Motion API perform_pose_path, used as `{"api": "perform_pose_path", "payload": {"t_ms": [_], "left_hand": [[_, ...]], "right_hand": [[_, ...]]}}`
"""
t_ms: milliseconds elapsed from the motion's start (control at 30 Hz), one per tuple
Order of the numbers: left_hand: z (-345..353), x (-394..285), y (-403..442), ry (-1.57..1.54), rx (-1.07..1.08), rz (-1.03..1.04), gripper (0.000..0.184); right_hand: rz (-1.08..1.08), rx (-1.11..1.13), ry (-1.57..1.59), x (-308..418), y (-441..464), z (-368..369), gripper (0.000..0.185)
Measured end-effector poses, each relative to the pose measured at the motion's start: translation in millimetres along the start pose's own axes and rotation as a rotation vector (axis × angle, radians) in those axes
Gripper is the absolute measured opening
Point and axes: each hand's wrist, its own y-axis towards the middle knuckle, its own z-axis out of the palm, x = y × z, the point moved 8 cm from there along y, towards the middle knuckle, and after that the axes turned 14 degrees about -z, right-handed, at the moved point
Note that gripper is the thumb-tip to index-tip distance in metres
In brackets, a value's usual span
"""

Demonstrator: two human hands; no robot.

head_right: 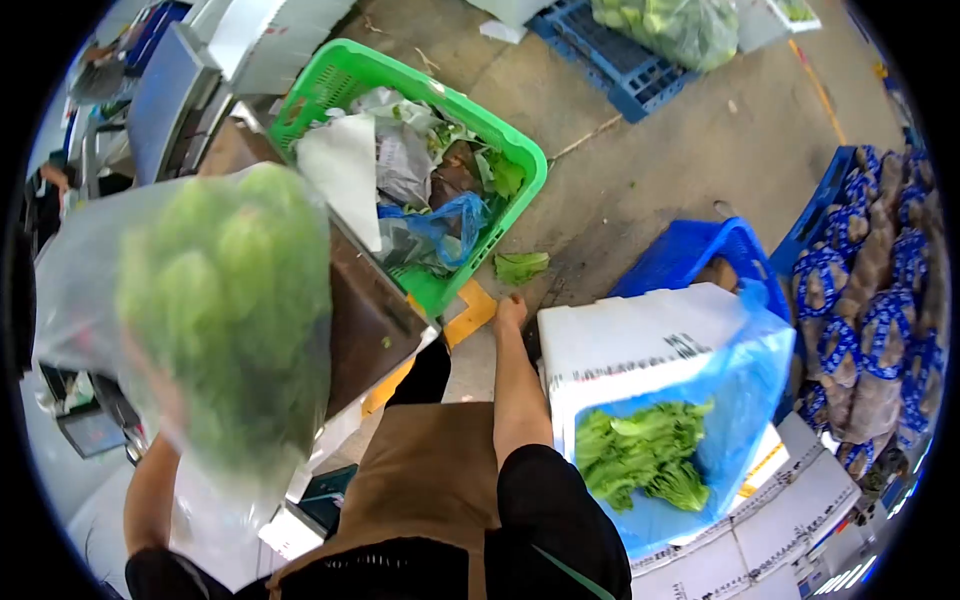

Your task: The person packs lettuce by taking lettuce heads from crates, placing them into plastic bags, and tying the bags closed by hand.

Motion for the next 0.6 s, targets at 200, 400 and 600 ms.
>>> {"api": "perform_pose_path", "payload": {"t_ms": [200, 400, 600], "left_hand": [[7.7, 1.9, -21.2, 0.045, 0.068, 0.026, 0.085], [5.7, -1.7, -29.3, 0.079, 0.116, 0.002, 0.083], [-8.2, 6.9, -55.4, 0.061, 0.116, -0.071, 0.081]], "right_hand": [[-0.094, -0.046, -0.083, -48.7, 92.9, 61.4, 0.048], [-0.196, 0.262, -0.783, -83.3, 200.4, 93.5, 0.064], [0.124, -0.286, 0.22, -58.7, 132.4, 52.8, 0.057]]}}
